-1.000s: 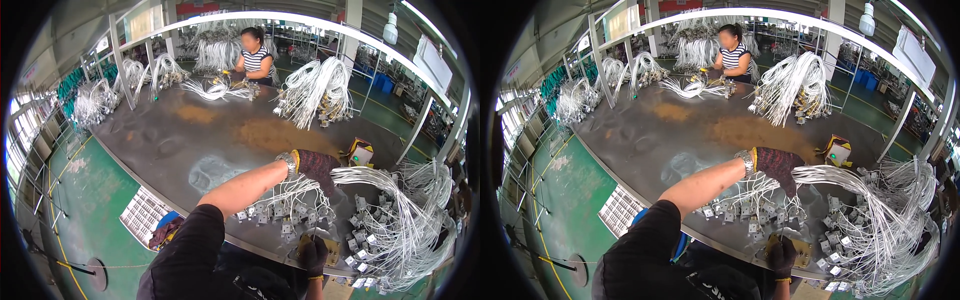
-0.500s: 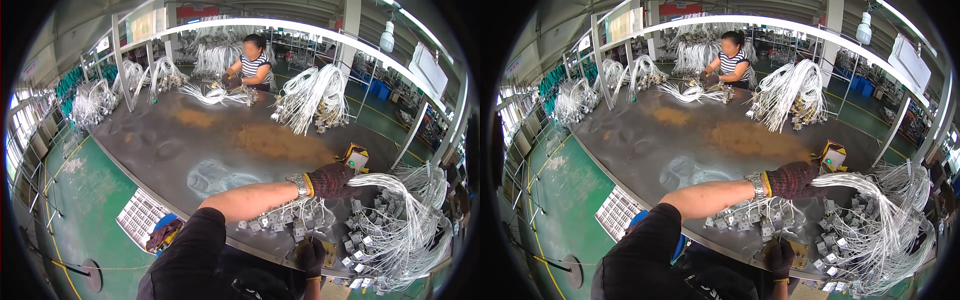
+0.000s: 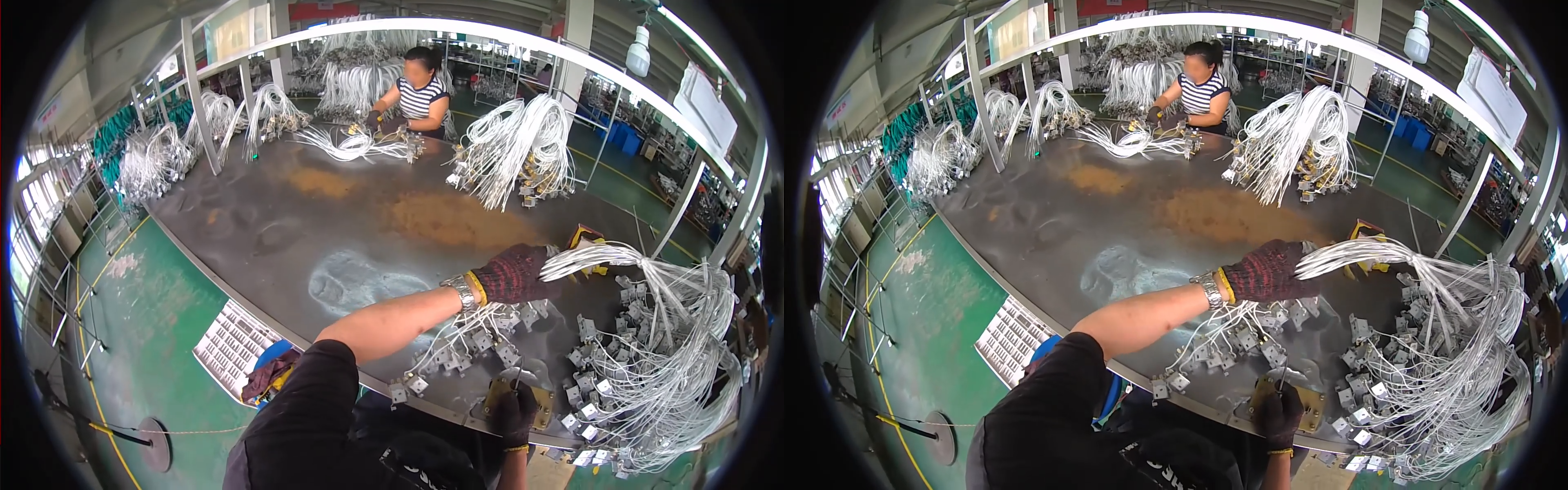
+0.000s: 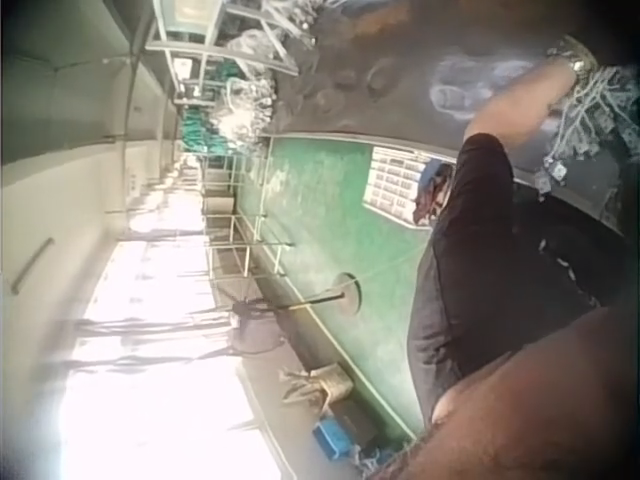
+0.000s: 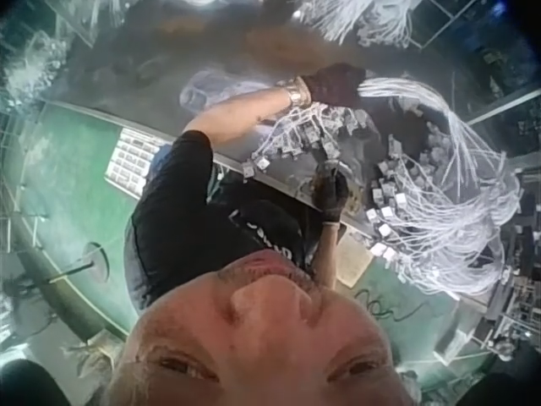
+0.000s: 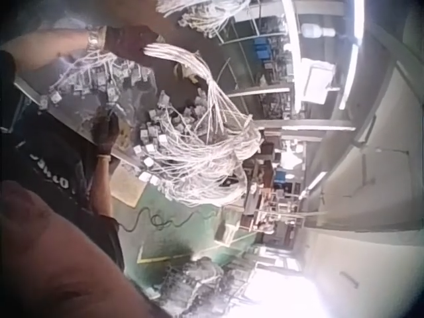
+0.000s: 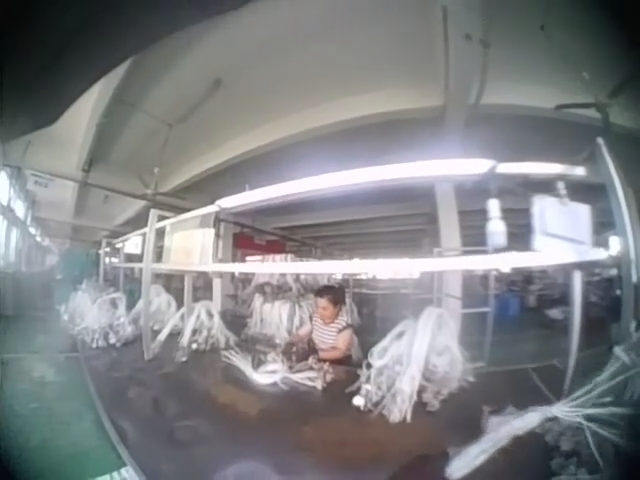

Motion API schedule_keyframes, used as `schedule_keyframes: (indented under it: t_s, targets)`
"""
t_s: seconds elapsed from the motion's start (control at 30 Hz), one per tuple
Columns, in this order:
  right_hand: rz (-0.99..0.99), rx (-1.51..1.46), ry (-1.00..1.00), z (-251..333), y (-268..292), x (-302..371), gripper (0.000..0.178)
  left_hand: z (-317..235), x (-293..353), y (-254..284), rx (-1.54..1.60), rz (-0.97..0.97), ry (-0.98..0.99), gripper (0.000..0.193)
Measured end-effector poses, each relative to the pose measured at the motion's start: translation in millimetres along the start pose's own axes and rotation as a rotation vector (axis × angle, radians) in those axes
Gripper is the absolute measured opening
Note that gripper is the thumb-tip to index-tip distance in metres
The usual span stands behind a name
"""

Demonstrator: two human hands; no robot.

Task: The person assembles electronic wire harnesses and electronic components onto a metal plate with a screwdriver, securing them with screws.

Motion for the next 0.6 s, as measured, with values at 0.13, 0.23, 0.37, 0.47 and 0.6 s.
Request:
schedule_keyframes:
  t_s: [0.13, 0.23, 0.37, 0.47, 0.6]
  targets:
    - [0.012, 0.001, -0.037, 7, 0, 3, 0.024, -17, 6, 19, 0.115, 0.039, -0.093, 0.055]
    - [0.029, 0.09, -0.025, 21, -2, 1, 0.024, -16, 9, 19, 0.198, 0.243, -0.07, 0.055]
    - [-0.039, 0.031, -0.006, 14, -5, -3, 0.031, -14, 11, 10, 0.244, 0.31, -0.168, 0.055]
    - [-0.051, 0.093, 0.052, 12, -2, -1, 0.032, -19, 10, 13, 0.173, 0.434, -0.068, 0.058]
    - [-0.024, 0.11, 0.078, 8, -3, -3, 0.033, -7, 14, -11, 0.127, 0.171, -0.125, 0.047]
Point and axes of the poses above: each hand's wrist, its own x-axis away from the middle knuckle, its own y-axis out of the back of the hand, z = x × y, the point moved 3 cm from there along -x, towards the middle knuckle, and after that the axes turned 14 degrees about z, right-handed, at the moved point
